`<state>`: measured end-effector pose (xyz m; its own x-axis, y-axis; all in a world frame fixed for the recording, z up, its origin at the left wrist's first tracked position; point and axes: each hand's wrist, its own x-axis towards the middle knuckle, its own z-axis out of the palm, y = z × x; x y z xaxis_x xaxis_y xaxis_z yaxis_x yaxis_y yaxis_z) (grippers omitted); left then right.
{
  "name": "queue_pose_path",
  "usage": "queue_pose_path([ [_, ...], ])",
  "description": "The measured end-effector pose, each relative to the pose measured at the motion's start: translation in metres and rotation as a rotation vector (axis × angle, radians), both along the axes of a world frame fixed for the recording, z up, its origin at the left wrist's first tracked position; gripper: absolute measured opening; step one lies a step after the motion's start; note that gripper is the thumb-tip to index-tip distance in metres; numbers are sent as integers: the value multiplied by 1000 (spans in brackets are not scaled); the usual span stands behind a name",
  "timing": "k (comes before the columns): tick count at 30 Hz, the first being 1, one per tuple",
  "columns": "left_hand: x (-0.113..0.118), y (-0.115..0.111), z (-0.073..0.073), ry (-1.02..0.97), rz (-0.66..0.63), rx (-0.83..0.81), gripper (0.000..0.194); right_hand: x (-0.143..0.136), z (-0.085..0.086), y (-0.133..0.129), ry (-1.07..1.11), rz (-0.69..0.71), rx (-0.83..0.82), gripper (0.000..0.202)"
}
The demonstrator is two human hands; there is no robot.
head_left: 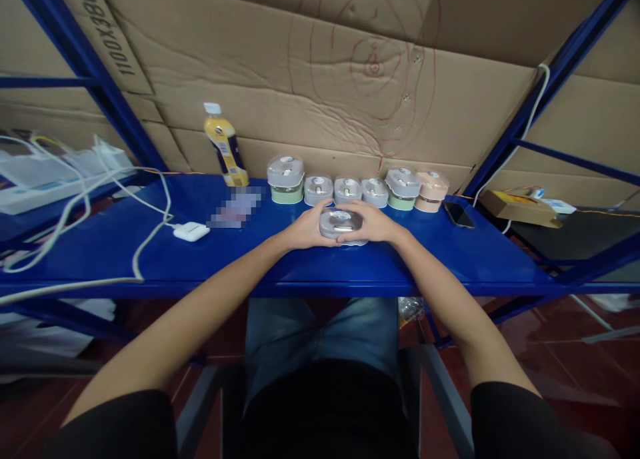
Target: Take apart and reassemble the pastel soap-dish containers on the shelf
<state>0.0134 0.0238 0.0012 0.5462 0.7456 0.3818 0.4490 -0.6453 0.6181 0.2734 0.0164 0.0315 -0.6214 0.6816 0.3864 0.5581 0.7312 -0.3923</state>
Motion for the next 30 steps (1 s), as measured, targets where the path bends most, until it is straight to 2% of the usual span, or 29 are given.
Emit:
queue_pose_path([
  [8, -1, 1, 0, 21, 54, -41, 128, -2, 1, -4, -24, -35, -3, 98],
  [13, -2, 2, -1, -29, 19, -59, 132, -6, 1, -3, -53, -24, -5, 94],
  [18, -3, 3, 2, -25, -7, -56, 111, 1, 1, 0, -94, -17, -58, 101],
  [22, -8, 5, 4, 2, -20, -55, 110, 13, 5, 4, -117, 64, -134, 112],
  [26, -14, 8, 6, -1, -56, -53, 113, 13, 8, 1, -55, 61, -158, 106],
  [30, -15, 8, 8, -108, -67, -64, 117, 9, 16, -6, 41, 38, -150, 98],
])
